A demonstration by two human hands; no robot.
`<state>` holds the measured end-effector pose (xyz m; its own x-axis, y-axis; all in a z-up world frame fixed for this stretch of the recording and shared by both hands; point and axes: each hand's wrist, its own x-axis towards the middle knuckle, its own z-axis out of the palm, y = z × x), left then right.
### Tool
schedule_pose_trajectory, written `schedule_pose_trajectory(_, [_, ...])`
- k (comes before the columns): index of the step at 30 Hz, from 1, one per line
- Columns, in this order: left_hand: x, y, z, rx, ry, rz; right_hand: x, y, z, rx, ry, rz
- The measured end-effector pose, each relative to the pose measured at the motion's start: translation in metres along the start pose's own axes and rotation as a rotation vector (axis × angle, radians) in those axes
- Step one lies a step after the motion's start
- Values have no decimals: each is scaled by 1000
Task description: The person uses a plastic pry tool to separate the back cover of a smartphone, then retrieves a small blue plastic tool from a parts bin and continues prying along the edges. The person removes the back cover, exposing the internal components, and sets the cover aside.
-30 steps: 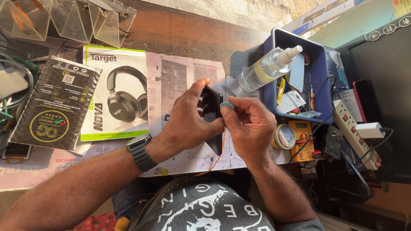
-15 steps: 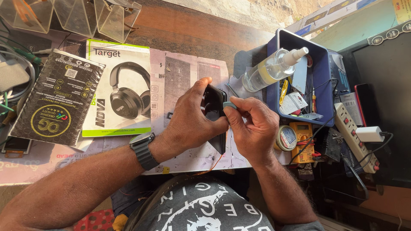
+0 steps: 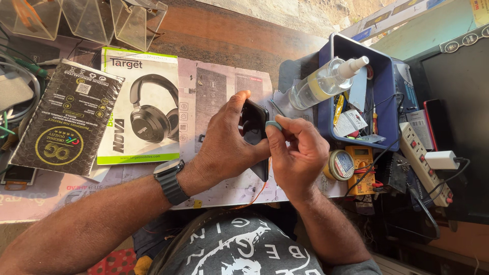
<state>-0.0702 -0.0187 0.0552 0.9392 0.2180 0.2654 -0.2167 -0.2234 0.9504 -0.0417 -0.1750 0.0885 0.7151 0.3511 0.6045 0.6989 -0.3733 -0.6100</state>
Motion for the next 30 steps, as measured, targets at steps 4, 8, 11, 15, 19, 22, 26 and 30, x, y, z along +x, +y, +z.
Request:
schedule_pose_trajectory(4, [-1, -2, 1, 31, 34, 46, 5, -7, 1, -73, -17, -71])
schedule_pose_trajectory(8, [-2, -5, 2, 39, 57, 43, 11, -8, -4, -77, -80, -140])
schedule_pose_trajectory(11, [-2, -4, 2, 15, 55, 54, 14, -6, -8, -106, -102, -197])
schedule_pose_trajectory(15, [-1, -1, 1, -6, 30, 7, 13, 1, -9, -79, -101, -240])
schedule_pose_trajectory(19, [-1, 1, -1, -19, 15, -1, 6, 7, -9, 72, -91, -9])
schedule_pose_trajectory(22, [-2, 1, 0, -16, 38, 39, 0, 10, -8, 242, -79, 150])
schedule_pose_trajectory(26, [0, 0, -1, -11, -9, -11, -3, 12, -2, 252, -25, 188])
schedule_pose_trajectory(30, [-2, 2, 1, 9, 29, 7, 0, 11, 2, 181, 26, 55])
